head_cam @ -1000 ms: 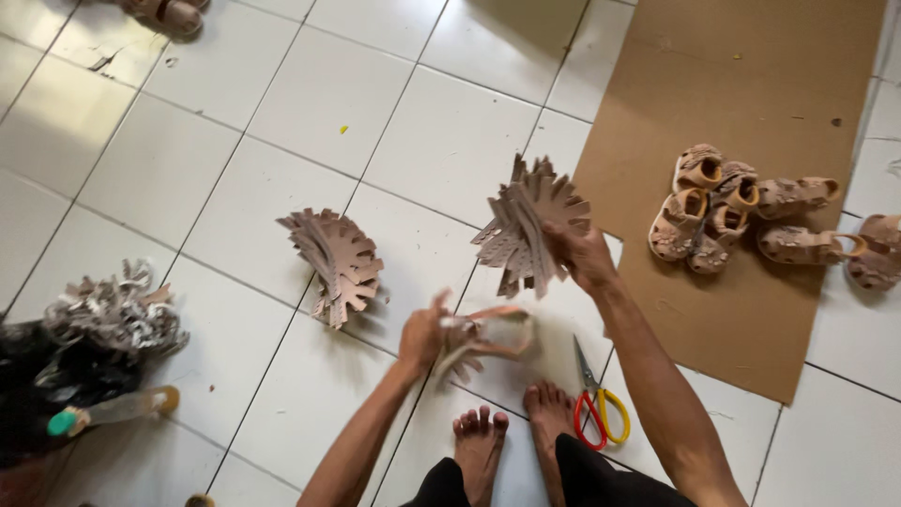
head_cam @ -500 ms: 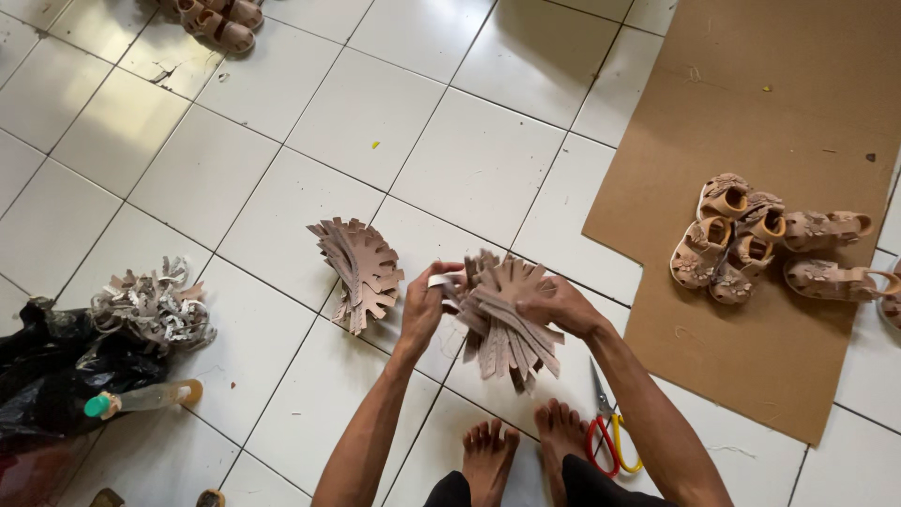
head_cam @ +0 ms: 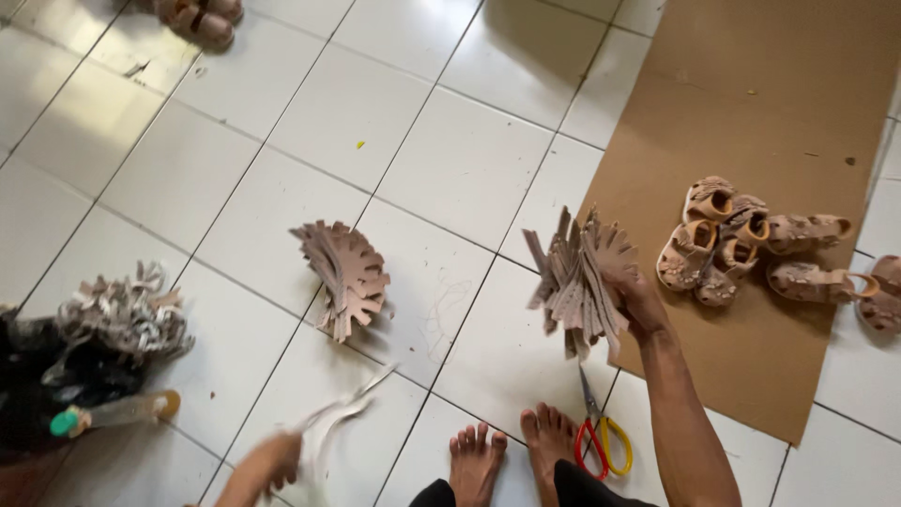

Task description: The person sits on the workshop floor and trims leather shoe upper decorations with scissors, then gathers the cut pieces into stacks and sets them aside. Afterwards the person cuts a large cardboard sheet with scissors and repositions it on the floor.

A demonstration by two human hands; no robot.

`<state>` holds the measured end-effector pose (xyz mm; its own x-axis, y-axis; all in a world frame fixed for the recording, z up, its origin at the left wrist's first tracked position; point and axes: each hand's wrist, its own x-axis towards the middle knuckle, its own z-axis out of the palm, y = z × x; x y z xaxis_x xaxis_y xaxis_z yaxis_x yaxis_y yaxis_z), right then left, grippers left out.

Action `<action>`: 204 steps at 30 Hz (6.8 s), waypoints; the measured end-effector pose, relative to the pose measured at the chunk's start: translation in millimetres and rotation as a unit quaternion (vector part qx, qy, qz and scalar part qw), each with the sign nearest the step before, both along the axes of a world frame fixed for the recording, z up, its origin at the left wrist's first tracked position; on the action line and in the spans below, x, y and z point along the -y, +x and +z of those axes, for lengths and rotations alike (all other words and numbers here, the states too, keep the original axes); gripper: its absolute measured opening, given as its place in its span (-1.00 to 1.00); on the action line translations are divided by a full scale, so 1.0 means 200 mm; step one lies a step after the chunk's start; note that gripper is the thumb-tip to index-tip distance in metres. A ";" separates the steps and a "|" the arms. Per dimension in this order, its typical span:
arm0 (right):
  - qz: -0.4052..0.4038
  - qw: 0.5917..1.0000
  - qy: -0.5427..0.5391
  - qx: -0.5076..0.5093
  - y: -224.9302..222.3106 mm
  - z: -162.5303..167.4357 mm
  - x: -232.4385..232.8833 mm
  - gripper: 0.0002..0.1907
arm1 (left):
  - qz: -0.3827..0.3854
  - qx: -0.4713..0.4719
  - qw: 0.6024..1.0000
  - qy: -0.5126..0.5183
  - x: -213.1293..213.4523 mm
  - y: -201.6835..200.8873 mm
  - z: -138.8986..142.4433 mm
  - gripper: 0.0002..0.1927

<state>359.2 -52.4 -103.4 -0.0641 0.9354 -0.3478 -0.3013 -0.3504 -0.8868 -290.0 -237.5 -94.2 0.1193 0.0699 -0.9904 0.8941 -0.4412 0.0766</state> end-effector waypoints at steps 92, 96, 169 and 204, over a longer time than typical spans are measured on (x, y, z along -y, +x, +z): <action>-0.021 0.751 0.180 0.634 -0.52 0.11 0.28 -0.17 | 0.685 0.554 0.454 0.131 -1.05 1.75 0.19 -0.25; -0.034 0.785 0.096 0.611 -0.55 0.08 0.31 -0.16 | 0.700 0.539 0.454 0.113 -1.06 1.77 0.18 -0.22; -0.020 0.990 0.055 0.132 -0.54 2.35 -0.92 -0.21 | 0.623 0.603 0.493 0.072 -1.88 1.64 3.07 0.17; -0.025 0.995 0.049 -0.080 -1.42 3.42 -2.91 -0.34 | 0.714 0.601 0.354 0.059 -3.91 0.97 3.59 -0.02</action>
<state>74.8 529.5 580.9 -0.0643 0.9676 -0.2442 -0.4554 -0.2462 -0.8556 -95.6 543.9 624.6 0.2101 0.9413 -0.2642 -0.4354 0.3321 0.8367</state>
